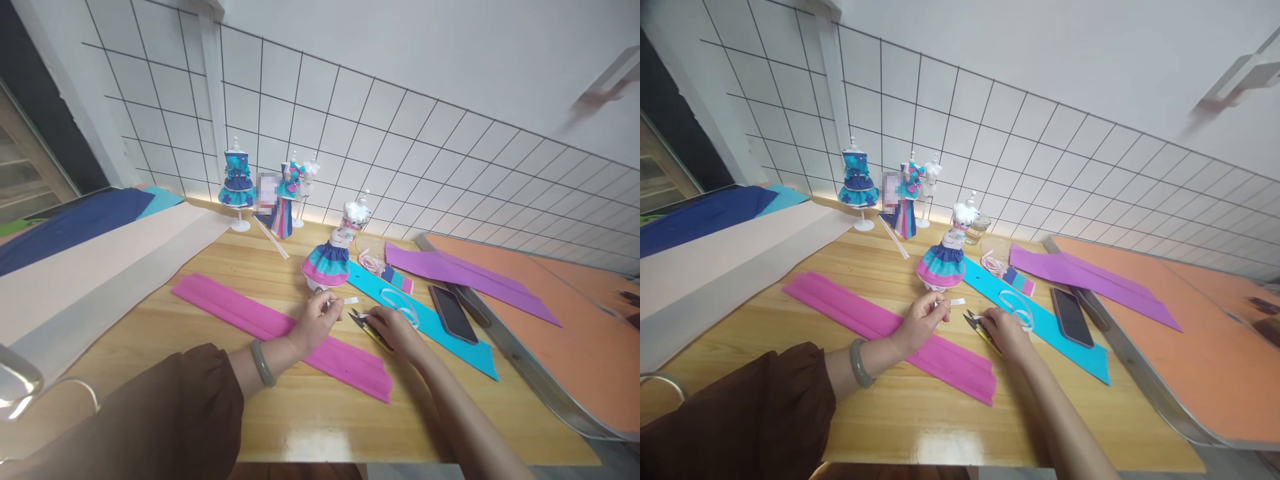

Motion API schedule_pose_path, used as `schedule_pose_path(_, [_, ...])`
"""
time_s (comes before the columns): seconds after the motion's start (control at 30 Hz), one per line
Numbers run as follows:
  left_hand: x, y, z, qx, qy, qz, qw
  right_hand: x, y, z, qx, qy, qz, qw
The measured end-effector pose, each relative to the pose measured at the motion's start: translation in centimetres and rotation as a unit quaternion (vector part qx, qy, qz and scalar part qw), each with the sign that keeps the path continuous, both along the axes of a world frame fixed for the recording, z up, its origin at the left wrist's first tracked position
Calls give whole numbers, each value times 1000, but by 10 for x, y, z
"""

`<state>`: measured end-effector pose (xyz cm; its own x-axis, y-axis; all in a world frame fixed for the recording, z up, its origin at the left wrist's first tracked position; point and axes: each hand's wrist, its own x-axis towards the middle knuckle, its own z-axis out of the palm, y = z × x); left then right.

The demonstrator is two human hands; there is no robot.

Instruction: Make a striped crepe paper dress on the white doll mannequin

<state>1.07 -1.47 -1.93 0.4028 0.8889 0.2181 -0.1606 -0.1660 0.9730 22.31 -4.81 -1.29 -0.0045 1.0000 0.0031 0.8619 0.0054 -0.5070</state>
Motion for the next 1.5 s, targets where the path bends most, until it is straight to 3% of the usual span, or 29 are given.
schedule_pose_path(0.13, [1,-1,-1,11,2,-9,1000,-7,0,7,7,33,-30,999])
schedule_pose_path(0.2, [1,-3,-1,20,15,-30,999,-13,-2,15,-3,110,-43,993])
schedule_pose_path(0.33, [1,-7,0,61,57,-73,994,-24,-7,32,-66,343,-83,933])
schedule_pose_path(0.53, [6,-4,-2,79,11,-12,997,-34,-10,39,-66,471,-57,878])
schedule_pose_path(0.67, [7,-3,-4,24,0,-84,996,-43,-11,35,-44,528,-31,848])
schedule_pose_path(0.77, [6,-3,-3,25,23,-109,993,-47,-11,32,-11,502,-51,863])
schedule_pose_path(0.97, [3,-3,-5,103,74,-71,989,-47,-14,35,58,406,-76,909])
schedule_pose_path(1.2, [3,-3,-6,154,109,-52,981,-50,-16,41,58,308,-56,948])
schedule_pose_path(1.33, [2,-3,-5,165,112,-44,979,-48,-16,38,81,187,-55,977])
schedule_pose_path(1.5, [3,-3,-4,180,153,-28,971,-50,-22,38,151,21,-57,987])
